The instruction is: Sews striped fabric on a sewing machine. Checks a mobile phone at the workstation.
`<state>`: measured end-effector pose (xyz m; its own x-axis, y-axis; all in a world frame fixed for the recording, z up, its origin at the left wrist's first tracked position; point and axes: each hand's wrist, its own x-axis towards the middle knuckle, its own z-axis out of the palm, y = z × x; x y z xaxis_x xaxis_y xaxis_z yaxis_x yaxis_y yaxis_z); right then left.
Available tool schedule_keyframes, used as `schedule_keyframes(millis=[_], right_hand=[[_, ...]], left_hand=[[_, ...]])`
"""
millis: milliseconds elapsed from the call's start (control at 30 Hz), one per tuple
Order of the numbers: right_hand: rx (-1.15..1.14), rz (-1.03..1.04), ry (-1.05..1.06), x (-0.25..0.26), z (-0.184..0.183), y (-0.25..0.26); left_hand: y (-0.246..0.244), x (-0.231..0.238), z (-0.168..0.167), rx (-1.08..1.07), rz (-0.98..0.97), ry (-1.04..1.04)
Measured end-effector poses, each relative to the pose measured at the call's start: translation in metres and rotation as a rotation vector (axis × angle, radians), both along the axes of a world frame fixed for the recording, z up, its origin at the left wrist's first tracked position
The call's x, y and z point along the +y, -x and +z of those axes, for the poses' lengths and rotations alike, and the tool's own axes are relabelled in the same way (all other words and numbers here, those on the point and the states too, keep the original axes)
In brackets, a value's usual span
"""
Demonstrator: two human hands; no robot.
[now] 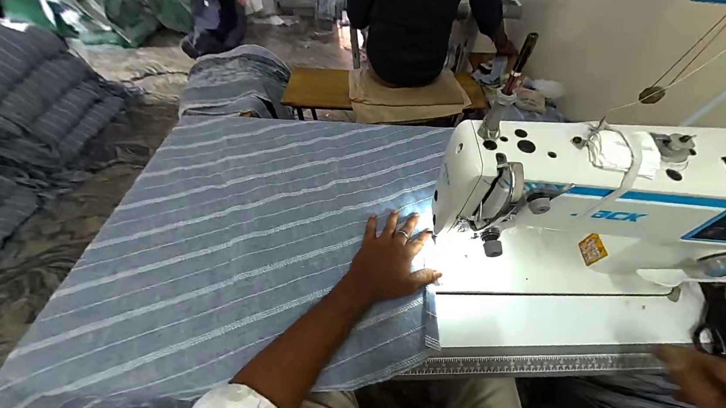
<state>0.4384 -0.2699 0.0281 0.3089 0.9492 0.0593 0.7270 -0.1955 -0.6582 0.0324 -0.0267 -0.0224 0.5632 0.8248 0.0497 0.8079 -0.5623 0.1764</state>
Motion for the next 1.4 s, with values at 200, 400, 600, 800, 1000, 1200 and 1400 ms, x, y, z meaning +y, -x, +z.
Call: schedule_keyframes(millis=[200, 400, 600, 800, 1000, 1200, 1400], right_hand=[[0.07, 0.207, -0.076, 0.048, -0.048, 0.11], [0.011, 0.285, -0.021, 0.07, -0.047, 0.142], [0.016, 0.259, -0.004, 0.089, -0.028, 0.156], [0.058, 0.276, -0.057, 0.131, -0.019, 0.196], [-0.233, 0.193, 0.001, 0.152, -0.034, 0.239], [-0.23, 0.195, 0.026, 0.151, -0.029, 0.231], [0.009, 0.254, 0.065, 0.154, -0.028, 0.205]], left_hand=[[-0.026, 0.005, 0.004, 0.023, 0.057, 0.063], [-0.023, 0.016, 0.004, 0.02, 0.045, 0.041], [-0.025, -0.004, 0.004, -0.037, 0.13, 0.035], [-0.046, -0.138, -0.004, -0.03, 0.239, 0.038], [-0.023, -0.16, 0.045, -0.037, -0.027, 0.526], [-0.002, -0.09, 0.033, -0.365, 0.121, 0.095], [-0.016, -0.083, -0.002, -0.053, 0.15, 0.03]])
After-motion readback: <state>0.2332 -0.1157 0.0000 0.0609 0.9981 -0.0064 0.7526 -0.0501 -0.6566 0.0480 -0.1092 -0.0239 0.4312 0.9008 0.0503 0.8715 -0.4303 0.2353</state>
